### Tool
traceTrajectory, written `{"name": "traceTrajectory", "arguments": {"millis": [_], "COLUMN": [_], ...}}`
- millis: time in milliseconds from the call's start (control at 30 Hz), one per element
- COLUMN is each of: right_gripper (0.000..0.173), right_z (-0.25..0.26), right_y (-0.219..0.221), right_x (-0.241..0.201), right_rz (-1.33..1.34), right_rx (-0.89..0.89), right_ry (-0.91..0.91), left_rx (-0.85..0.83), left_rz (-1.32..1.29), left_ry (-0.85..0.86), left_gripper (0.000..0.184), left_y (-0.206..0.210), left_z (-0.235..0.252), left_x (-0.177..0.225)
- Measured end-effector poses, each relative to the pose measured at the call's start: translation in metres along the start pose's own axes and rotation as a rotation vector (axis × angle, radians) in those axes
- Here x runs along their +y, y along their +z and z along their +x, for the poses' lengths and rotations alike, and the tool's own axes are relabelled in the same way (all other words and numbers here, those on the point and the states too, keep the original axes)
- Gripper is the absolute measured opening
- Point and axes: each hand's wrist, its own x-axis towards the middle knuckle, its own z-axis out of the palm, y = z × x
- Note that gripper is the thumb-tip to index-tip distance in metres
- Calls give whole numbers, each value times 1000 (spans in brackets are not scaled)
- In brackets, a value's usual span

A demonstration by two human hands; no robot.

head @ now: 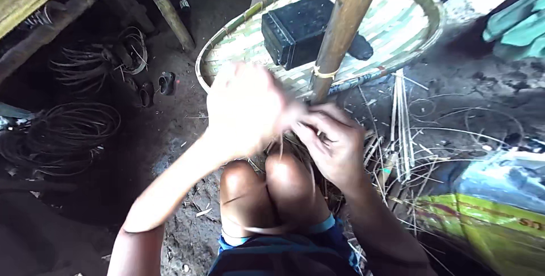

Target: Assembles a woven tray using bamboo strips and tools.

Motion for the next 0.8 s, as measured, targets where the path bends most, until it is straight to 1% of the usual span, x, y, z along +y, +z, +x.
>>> {"name": "traceTrajectory", "arguments": {"millis": [33,67,100,133,167,200,233,267,300,333,367,433,533,667,800], "right_gripper": [25,32,32,26,21,18,15,14,14,10,8,4,5,5,5], "right_z": [-1,0,1,2,4,4,1,-3,-6,-6,-5,-3,-17,-23,-15], "right_y": [-7,-9,-9,-9,-13,-24,-40,-56,-64,-63,-53,-23,10,16,19], "right_x": [-6,-9,-11,-13,-19,-28,-39,-49,-56,-57,-50,-26,9,18,19], "right_rz": [249,511,698,734,621,453,299,180,116,69,39,75,1,-47,-48], "right_rx": [-117,-216,-262,-244,-182,-114,-49,31,117,177,192,124,122,173,162], "right_ry": [137,244,309,297,213,90,-27,-134,-216,-258,-261,-232,-276,-308,-318], "left_rx": [55,69,69,56,67,93,111,127,133,131,111,65,5,-83,-144], "left_rz": [-18,-70,-133,-120,-43,70,180,259,298,302,292,225,149,121,133], "left_ry": [117,251,381,450,454,427,388,329,264,215,175,109,3,-110,-130], "left_gripper": [33,28,25,22,18,11,11,17,23,27,30,33,35,35,32], "left_y": [-1,5,15,23,30,35,38,41,44,48,50,51,49,47,46], "left_z": [-10,-22,-33,-42,-52,-58,-57,-55,-52,-50,-47,-43,-35,-31,-29], "left_x": [15,24,25,21,11,0,-12,-22,-30,-35,-39,-41,-36,-30,-28]}}
